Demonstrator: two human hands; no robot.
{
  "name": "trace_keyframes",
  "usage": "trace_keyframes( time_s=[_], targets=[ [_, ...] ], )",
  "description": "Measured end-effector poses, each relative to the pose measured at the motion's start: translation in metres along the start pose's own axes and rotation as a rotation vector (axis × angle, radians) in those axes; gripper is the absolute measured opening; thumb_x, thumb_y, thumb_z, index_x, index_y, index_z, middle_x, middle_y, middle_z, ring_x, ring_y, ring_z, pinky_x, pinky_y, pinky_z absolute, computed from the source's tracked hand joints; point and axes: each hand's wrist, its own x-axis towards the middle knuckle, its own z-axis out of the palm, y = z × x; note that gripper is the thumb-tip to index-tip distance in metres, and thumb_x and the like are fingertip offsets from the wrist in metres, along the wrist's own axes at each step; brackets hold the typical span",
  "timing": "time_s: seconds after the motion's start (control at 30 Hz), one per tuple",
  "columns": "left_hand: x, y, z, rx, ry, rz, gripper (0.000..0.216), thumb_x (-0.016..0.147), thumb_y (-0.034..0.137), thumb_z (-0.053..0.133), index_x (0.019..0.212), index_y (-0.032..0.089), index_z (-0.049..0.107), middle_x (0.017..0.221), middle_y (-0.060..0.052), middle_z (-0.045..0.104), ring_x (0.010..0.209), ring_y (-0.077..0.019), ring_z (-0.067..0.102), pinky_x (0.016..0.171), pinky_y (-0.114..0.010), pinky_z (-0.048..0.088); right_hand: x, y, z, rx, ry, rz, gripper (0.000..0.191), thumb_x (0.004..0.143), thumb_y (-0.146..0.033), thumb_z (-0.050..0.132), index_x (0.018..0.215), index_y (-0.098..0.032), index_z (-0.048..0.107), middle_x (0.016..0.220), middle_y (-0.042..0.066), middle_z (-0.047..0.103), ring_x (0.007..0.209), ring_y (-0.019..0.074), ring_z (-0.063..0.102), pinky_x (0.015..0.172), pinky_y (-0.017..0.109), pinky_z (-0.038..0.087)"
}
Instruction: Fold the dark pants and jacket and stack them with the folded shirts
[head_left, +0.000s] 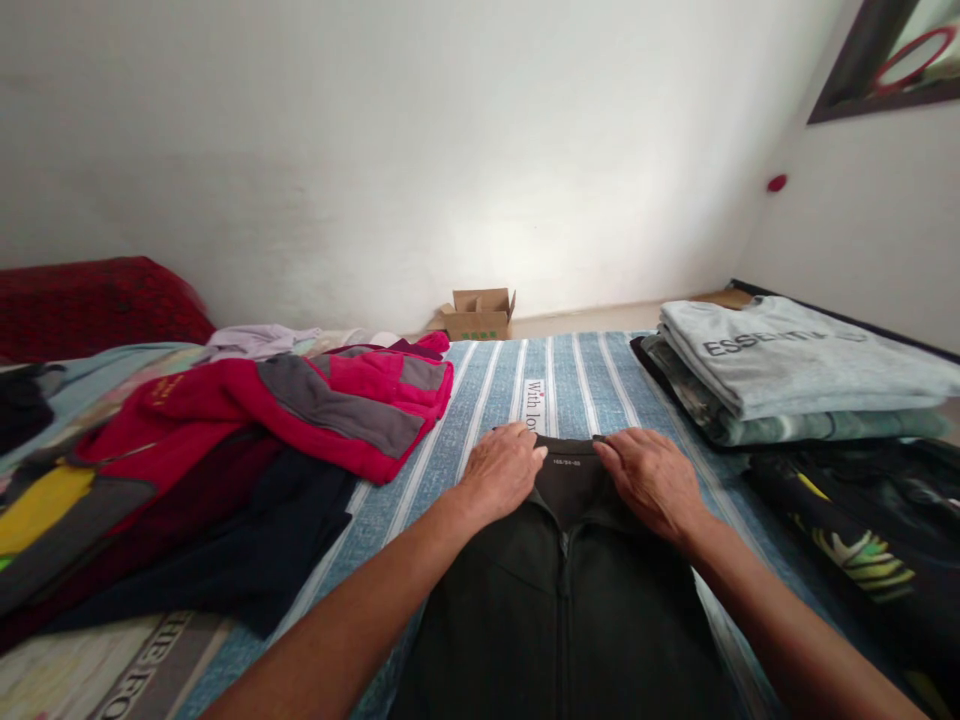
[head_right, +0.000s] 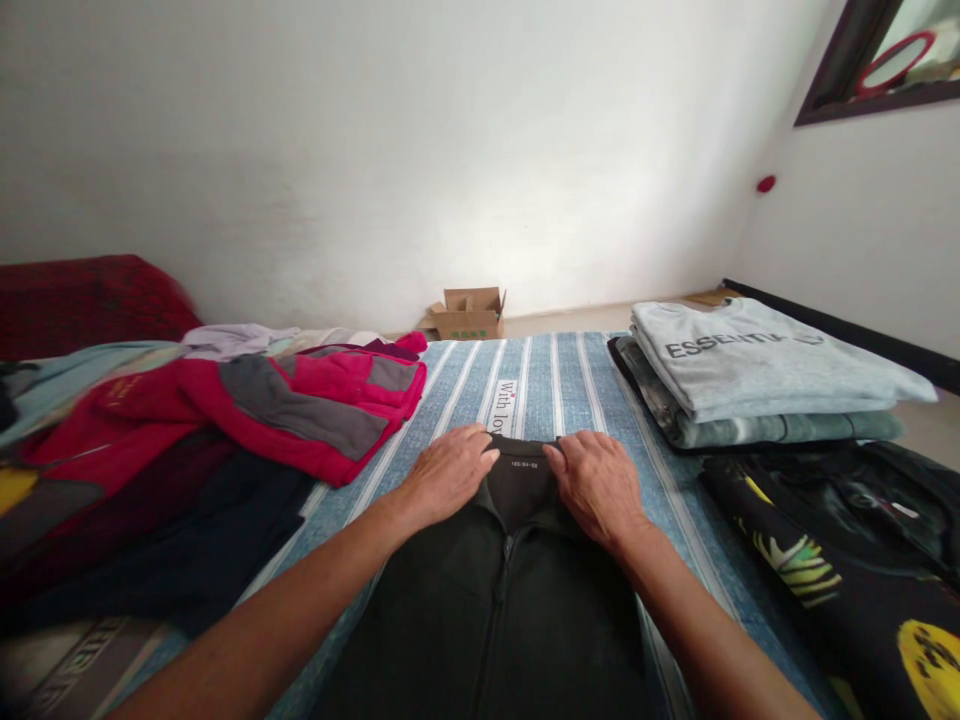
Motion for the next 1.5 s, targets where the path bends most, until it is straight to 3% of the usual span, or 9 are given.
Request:
trace_keyframes(
  time_s=[0.07, 0.17, 0.27, 0.4, 1.5],
  targets=[
    [-0.005, 0.007, 0.005, -0.016, -0.046, 0.094, 0.033, 0.093, 0.034, 0.031, 0.103, 0.016, 0.057, 0.118, -0.011, 0.056, 0.116, -0.0237, 0.047, 0.098, -0.037, 0.034, -0.008, -0.007, 0.006, 0.067, -0.007, -0.131, 0.046, 0.096, -0.044, 0.025, 0.111, -0.020, 0.061, 0.117, 0.010, 0.060, 0.113, 0.0233, 0.050, 0.096, 0.035, 0.034],
    [-0.008, 0.012, 0.023, -0.007, -0.129, 0.081, 0.042, 0.094, 0.038, 0.028, 0.123, 0.015, 0.048, 0.139, -0.014, 0.042, 0.132, -0.0264, 0.030, 0.105, -0.044, 0.025, -0.013, -0.012, 0.025, 0.084, -0.077, -0.176, 0.058, 0.093, -0.053, 0.028, 0.130, -0.015, 0.049, 0.137, 0.014, 0.045, 0.130, 0.0282, 0.033, 0.104, 0.043, 0.027],
    [-0.009, 0.010, 0.042, -0.021, -0.152, 0.026, 0.054, 0.093, 0.045, 0.025, 0.136, 0.014, 0.036, 0.148, -0.014, 0.029, 0.138, -0.0266, 0.019, 0.109, -0.046, 0.018, -0.014, -0.011, 0.042, 0.089, -0.134, -0.156, 0.069, 0.090, -0.062, 0.023, 0.136, -0.015, 0.043, 0.143, 0.015, 0.037, 0.135, 0.0295, 0.024, 0.107, 0.046, 0.021],
    [-0.013, 0.007, 0.054, -0.033, -0.093, 0.017, 0.058, 0.092, 0.050, 0.023, 0.138, 0.017, 0.034, 0.150, -0.011, 0.025, 0.139, -0.0257, 0.014, 0.110, -0.047, 0.014, -0.015, -0.010, 0.048, 0.097, -0.134, -0.139, 0.073, 0.088, -0.066, 0.019, 0.138, -0.017, 0.041, 0.145, 0.015, 0.034, 0.137, 0.0309, 0.019, 0.108, 0.046, 0.018],
    [-0.014, 0.007, 0.062, -0.098, -0.141, -0.022, 0.061, 0.089, 0.055, 0.022, 0.137, 0.019, 0.034, 0.150, -0.010, 0.025, 0.138, -0.0264, 0.017, 0.110, -0.049, 0.014, -0.017, -0.009, 0.064, -0.001, -0.138, -0.159, 0.069, 0.088, -0.064, 0.025, 0.138, -0.021, 0.041, 0.143, 0.013, 0.037, 0.135, 0.0299, 0.026, 0.107, 0.045, 0.020]
  ],
)
